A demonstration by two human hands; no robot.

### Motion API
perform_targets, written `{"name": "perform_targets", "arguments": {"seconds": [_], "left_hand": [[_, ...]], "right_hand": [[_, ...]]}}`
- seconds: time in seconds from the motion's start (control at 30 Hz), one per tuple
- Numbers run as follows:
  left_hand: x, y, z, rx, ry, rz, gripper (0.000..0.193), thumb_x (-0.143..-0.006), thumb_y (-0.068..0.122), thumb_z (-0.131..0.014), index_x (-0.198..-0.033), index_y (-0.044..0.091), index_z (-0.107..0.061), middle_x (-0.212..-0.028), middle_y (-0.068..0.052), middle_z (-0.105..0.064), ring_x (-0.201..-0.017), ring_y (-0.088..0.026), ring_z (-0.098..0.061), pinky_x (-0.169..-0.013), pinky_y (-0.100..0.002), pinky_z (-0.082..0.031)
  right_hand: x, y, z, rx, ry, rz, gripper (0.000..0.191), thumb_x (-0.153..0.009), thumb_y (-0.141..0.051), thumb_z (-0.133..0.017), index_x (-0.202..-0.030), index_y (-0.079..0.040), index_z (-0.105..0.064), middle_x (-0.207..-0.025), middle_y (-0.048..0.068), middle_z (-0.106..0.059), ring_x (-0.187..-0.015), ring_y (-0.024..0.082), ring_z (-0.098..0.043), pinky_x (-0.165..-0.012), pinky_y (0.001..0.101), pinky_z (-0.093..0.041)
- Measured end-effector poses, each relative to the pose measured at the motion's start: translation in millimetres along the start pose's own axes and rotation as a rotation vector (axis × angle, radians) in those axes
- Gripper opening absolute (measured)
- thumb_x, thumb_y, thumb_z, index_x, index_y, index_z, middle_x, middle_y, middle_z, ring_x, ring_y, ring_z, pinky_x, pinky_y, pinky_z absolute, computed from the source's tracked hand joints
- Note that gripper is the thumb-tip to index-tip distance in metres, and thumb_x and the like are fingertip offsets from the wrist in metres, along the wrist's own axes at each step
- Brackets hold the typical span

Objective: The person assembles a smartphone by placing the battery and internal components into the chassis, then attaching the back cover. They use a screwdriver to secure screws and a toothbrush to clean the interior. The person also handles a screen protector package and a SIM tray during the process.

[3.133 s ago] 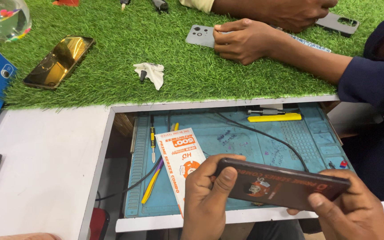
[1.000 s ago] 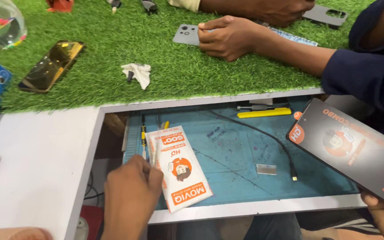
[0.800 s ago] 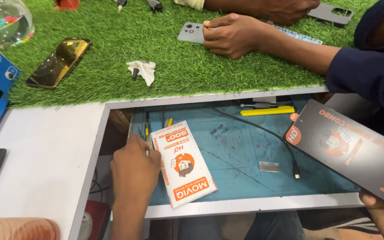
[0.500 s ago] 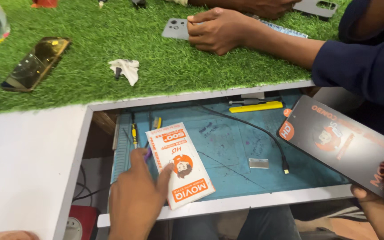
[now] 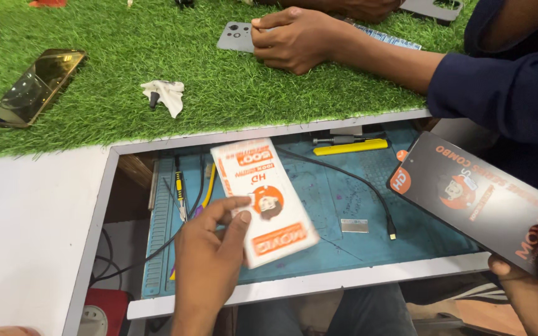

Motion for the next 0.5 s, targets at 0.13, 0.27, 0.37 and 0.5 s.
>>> {"name": "perform_targets", "arguments": {"seconds": [0.13,0.27,0.37,0.5], "left_hand": [[9,-15,-3,-0.101,-0.009,0.091,0.032,-0.092,0.019,-0.069,-0.124,0.016,-0.071,-0.085,-0.008,-0.076,-0.06,-0.015,-0.073,-0.053,-0.034,-0.058],[32,1,-13,-0.6,-0.094,-0.202,0.035,-0.09,0.026,-0.075,-0.126,0.024,-0.077,-0.082,-0.007,-0.074,-0.063,-0.021,-0.071,-0.06,-0.038,-0.055],[36,25,-41,-0.578,-0.133,-0.604,0.019,-0.083,0.019,-0.074,-0.102,0.016,-0.079,-0.083,-0.009,-0.071,-0.074,-0.028,-0.07,-0.065,-0.043,-0.055],[20,25,-85,-0.837,-0.363,-0.765,0.008,-0.077,0.008,-0.07,-0.084,0.008,-0.076,-0.087,-0.012,-0.068,-0.085,-0.03,-0.069,-0.068,-0.045,-0.056]], "right_hand": [[3,-3,-4,0.016,-0.01,0.012,0.021,-0.111,-0.02,-0.053,-0.123,-0.003,-0.052,-0.114,0.01,-0.061,-0.107,0.022,-0.06,-0.074,0.0368,-0.046],[12,-6,-5,0.188,0.172,-0.054,0.039,-0.108,-0.032,-0.052,-0.132,-0.001,-0.056,-0.117,0.012,-0.066,-0.106,0.018,-0.063,-0.076,0.0334,-0.048],[13,-9,-13,0.02,0.005,0.031,0.031,-0.115,-0.024,-0.052,-0.13,0.003,-0.052,-0.114,0.015,-0.061,-0.104,0.022,-0.06,-0.079,0.0372,-0.049],[18,-11,-14,0.082,0.091,-0.051,0.034,-0.11,-0.027,-0.05,-0.128,0.002,-0.055,-0.116,0.013,-0.067,-0.11,0.019,-0.065,-0.082,0.0327,-0.052]]}}
Point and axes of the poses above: each hand's wrist, its own x-axis away from the middle knuckle, its own z-axis out of the back of the hand, y = z × x, the point moved 2 cm from there along -x, towards the middle knuckle
